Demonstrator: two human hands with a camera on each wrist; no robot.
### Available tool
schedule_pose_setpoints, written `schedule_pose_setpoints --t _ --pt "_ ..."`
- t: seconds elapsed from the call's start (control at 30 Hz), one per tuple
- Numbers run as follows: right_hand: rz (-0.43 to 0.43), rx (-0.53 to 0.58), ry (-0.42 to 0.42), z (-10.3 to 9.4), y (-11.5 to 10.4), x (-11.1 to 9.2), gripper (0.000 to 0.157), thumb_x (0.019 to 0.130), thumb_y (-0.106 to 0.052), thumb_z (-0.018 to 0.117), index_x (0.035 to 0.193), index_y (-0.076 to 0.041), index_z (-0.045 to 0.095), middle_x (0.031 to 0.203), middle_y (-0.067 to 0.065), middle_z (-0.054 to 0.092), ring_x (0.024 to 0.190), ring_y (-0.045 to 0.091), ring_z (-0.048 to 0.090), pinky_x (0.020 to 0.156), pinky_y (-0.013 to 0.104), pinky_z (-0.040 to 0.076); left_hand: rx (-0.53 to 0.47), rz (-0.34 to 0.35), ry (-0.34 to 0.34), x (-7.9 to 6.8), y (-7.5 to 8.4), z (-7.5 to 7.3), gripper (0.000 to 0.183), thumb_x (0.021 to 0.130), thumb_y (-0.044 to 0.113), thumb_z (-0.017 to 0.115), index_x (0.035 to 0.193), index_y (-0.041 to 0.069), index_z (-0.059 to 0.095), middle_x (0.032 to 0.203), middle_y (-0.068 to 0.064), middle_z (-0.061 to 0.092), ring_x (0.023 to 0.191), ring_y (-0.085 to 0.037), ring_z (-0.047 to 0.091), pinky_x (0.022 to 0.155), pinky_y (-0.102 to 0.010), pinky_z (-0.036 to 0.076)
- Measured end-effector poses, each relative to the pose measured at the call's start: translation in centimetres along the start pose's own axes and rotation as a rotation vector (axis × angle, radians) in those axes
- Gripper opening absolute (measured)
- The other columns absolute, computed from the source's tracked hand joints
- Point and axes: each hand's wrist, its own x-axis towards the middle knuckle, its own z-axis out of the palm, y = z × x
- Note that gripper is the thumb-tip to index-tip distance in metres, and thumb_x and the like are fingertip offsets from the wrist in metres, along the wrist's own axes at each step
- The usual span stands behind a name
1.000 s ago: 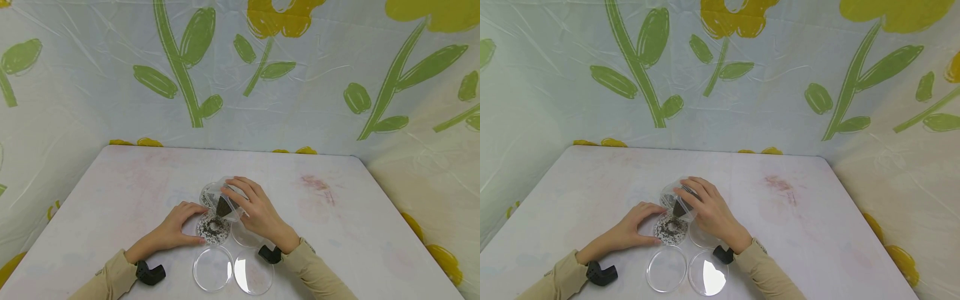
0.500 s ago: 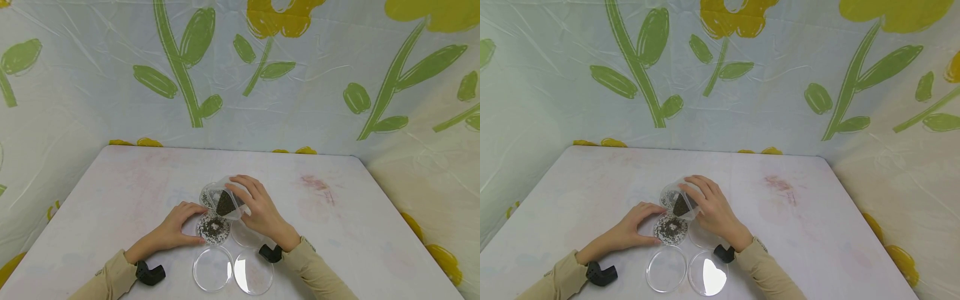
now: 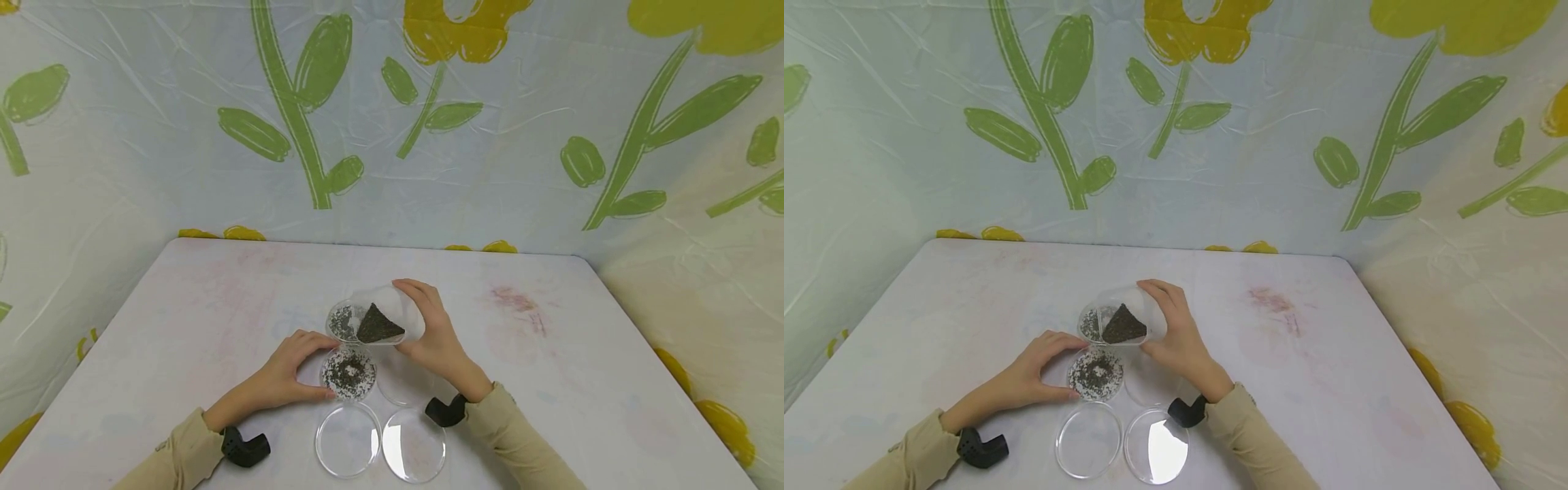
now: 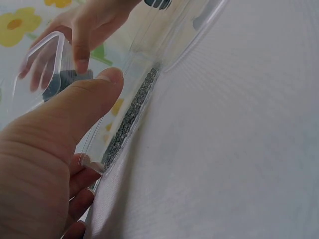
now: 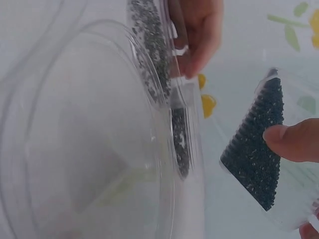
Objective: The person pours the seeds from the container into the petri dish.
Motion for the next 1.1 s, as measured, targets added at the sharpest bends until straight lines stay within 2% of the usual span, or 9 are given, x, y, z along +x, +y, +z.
schedule_pose_setpoints --t 0.13,0.23,0.37,0.53,0.63,0.77,0.87,1.1 --pt "0.095 0.051 0.043 -1.0 -1.0 0.5 0.094 0.058 0.013 0.088 0.142 0.001 0.047 0.138 0.02 0.049 0.124 0.037 0.045 0.099 0.053 0.042 0.001 -0.009 -0.005 0.0 0.0 0.0 0.079 0.071 0.054 0.083 0.137 0.021 0.056 0.132 0.01 0.057 0.116 -0.011 0.046 0.097 -0.042 0.037" --pt "0.19 0.117 0.053 -1.6 -1.8 0.8 0.093 0.058 0.015 0.088 0.14 0.007 0.046 0.135 0.027 0.049 0.124 0.042 0.046 0.102 0.055 0.041 -0.001 -0.011 -0.007 0.0 0.1 0.0 0.078 0.072 0.054 0.083 0.137 0.021 0.056 0.131 0.01 0.057 0.116 -0.011 0.047 0.097 -0.043 0.037" --pt "0.335 0.191 0.052 -1.9 -0.9 0.4 0.093 0.062 0.012 0.087 0.144 0.004 0.043 0.14 0.022 0.047 0.131 0.037 0.044 0.108 0.05 0.038 -0.003 -0.012 -0.005 0.0 0.2 -0.1 0.079 0.071 0.053 0.084 0.137 0.021 0.056 0.131 0.01 0.057 0.116 -0.011 0.047 0.097 -0.043 0.038" --pt "0.478 0.282 0.067 -2.5 0.5 0.0 0.092 0.066 0.009 0.086 0.146 0.0 0.042 0.144 0.021 0.046 0.132 0.039 0.041 0.108 0.053 0.037 0.0 -0.002 0.0 0.0 0.3 -0.1 0.078 0.071 0.052 0.084 0.137 0.02 0.057 0.131 0.01 0.057 0.114 -0.011 0.047 0.096 -0.042 0.038" --pt "0.524 0.368 0.087 -2.7 2.1 -0.4 0.09 0.067 0.01 0.085 0.146 -0.001 0.042 0.144 0.023 0.046 0.134 0.04 0.04 0.108 0.055 0.035 0.001 0.0 0.001 0.0 0.2 -0.1 0.078 0.071 0.052 0.084 0.136 0.02 0.057 0.131 0.01 0.057 0.115 -0.011 0.047 0.096 -0.042 0.038" --pt "0.564 0.44 0.103 -2.7 4.8 -1.5 0.089 0.071 0.008 0.084 0.148 -0.009 0.042 0.146 0.022 0.045 0.139 0.03 0.038 0.113 0.05 0.029 0.002 -0.007 -0.002 0.0 0.2 -0.1 0.078 0.071 0.053 0.084 0.137 0.02 0.057 0.132 0.011 0.057 0.115 -0.011 0.047 0.096 -0.042 0.038" --pt "0.585 0.438 0.1 -2.6 6.3 -2.2 0.089 0.074 0.005 0.083 0.15 -0.013 0.04 0.148 0.02 0.044 0.14 0.023 0.037 0.115 0.045 0.027 -0.001 -0.014 -0.006 0.0 0.2 -0.1 0.079 0.071 0.054 0.084 0.137 0.021 0.056 0.132 0.011 0.057 0.115 -0.011 0.046 0.096 -0.043 0.038" --pt "0.631 0.442 0.093 -2.6 8.2 -3.1 0.091 0.079 0.001 0.081 0.155 -0.012 0.032 0.152 0.014 0.042 0.142 0.023 0.034 0.116 0.047 0.025 -0.005 -0.019 -0.012 0.0 0.2 0.0 0.079 0.071 0.054 0.084 0.137 0.021 0.057 0.132 0.011 0.056 0.116 -0.011 0.046 0.097 -0.043 0.037"
